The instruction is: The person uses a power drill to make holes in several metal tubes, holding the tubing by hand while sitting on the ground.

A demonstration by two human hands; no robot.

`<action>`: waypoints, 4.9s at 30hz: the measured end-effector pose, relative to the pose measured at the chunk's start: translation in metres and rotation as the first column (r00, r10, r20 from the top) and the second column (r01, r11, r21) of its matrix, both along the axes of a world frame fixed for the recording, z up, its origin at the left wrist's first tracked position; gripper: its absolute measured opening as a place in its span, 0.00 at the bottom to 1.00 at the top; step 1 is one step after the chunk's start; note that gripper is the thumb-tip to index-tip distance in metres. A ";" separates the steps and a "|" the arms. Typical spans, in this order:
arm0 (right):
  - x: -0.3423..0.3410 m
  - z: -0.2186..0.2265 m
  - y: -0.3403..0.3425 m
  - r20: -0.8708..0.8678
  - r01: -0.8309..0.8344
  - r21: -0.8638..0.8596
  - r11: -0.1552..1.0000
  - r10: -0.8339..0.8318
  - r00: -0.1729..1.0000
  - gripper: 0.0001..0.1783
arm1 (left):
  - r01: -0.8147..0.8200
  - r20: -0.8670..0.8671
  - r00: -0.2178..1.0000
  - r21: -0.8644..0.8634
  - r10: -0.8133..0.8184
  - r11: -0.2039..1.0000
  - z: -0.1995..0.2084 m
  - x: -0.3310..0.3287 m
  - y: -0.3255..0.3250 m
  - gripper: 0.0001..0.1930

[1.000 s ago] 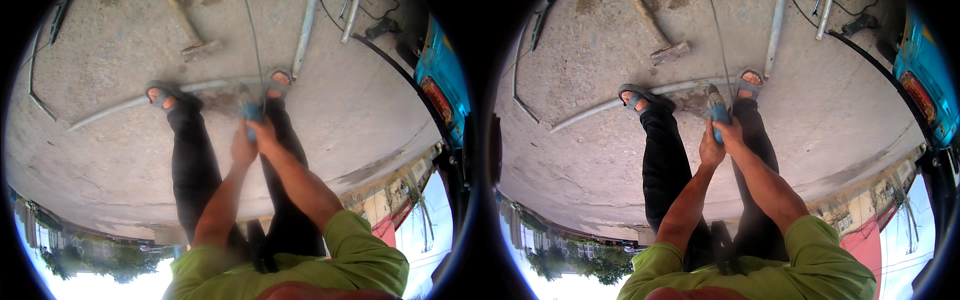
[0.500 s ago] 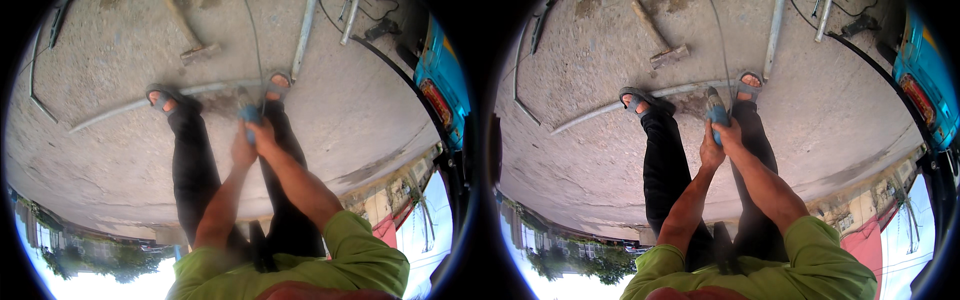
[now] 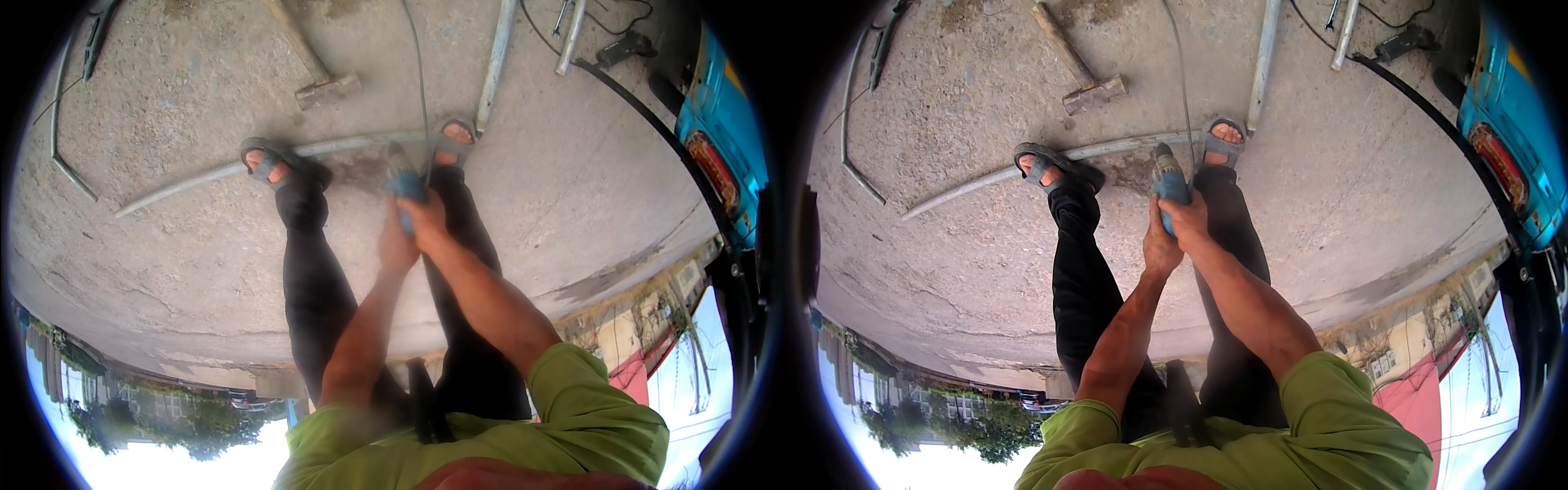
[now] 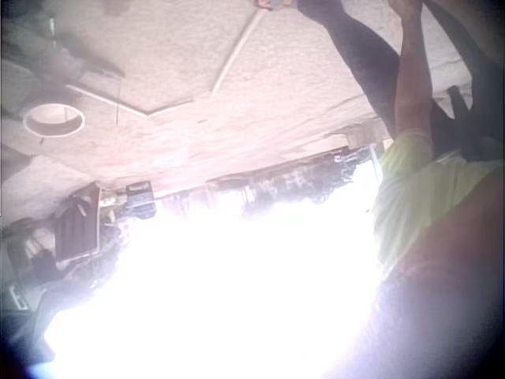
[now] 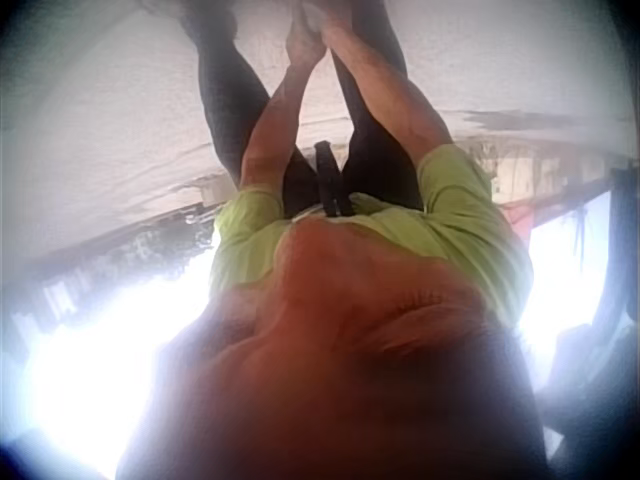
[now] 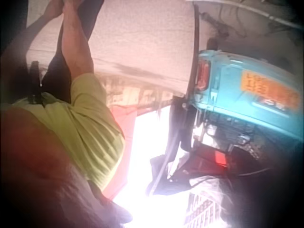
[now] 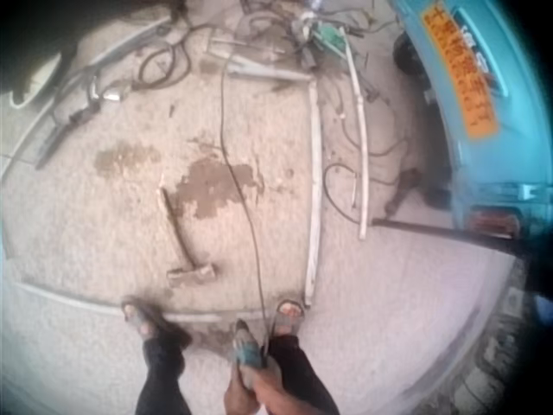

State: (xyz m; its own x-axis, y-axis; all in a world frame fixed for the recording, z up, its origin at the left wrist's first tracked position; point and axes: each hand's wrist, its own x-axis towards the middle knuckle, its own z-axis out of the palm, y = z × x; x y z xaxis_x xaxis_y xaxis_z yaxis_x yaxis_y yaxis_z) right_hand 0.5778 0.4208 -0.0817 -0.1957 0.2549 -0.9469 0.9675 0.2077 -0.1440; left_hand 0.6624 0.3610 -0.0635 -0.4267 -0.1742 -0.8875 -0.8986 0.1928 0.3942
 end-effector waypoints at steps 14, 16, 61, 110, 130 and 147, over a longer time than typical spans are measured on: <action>-0.010 0.000 -0.010 -0.021 -0.104 0.080 0.991 0.106 0.994 0.35 | -0.049 0.100 0.994 0.035 0.045 0.998 0.009 -0.019 -0.008 0.50; -0.013 0.002 -0.011 -0.018 -0.157 0.097 0.983 0.159 0.987 0.35 | -0.066 0.093 0.994 0.035 0.063 0.997 0.009 -0.018 -0.007 0.50; -0.039 0.117 0.009 -0.040 -0.143 -0.226 0.964 0.137 0.990 0.20 | -0.799 0.227 0.600 0.201 0.767 0.566 0.112 -0.025 -0.031 0.31; -0.297 0.238 -0.170 0.286 0.347 -0.479 0.807 -0.230 0.930 0.15 | -0.556 0.471 0.053 0.746 0.880 -0.366 0.293 -0.411 -0.384 0.23; -0.473 0.155 -0.389 0.232 0.404 -0.464 0.788 -0.332 0.914 0.20 | -0.578 0.362 0.477 0.815 0.801 -0.025 -0.020 -0.638 -0.609 0.25; -0.556 0.155 -0.329 -0.030 0.442 -0.470 0.764 -0.514 0.857 0.16 | -0.604 0.208 0.638 0.733 0.742 0.313 0.088 -0.640 -0.523 0.26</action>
State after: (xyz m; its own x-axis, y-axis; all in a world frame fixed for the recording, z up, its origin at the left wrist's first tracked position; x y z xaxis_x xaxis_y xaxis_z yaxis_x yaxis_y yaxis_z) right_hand 0.0221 0.0918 0.0734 -0.3055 -0.0733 -0.9494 0.8831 -0.3948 -0.2537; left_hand 0.0226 -0.1615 0.0241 -0.5915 0.1553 -0.7912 -0.5007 -0.8399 0.2094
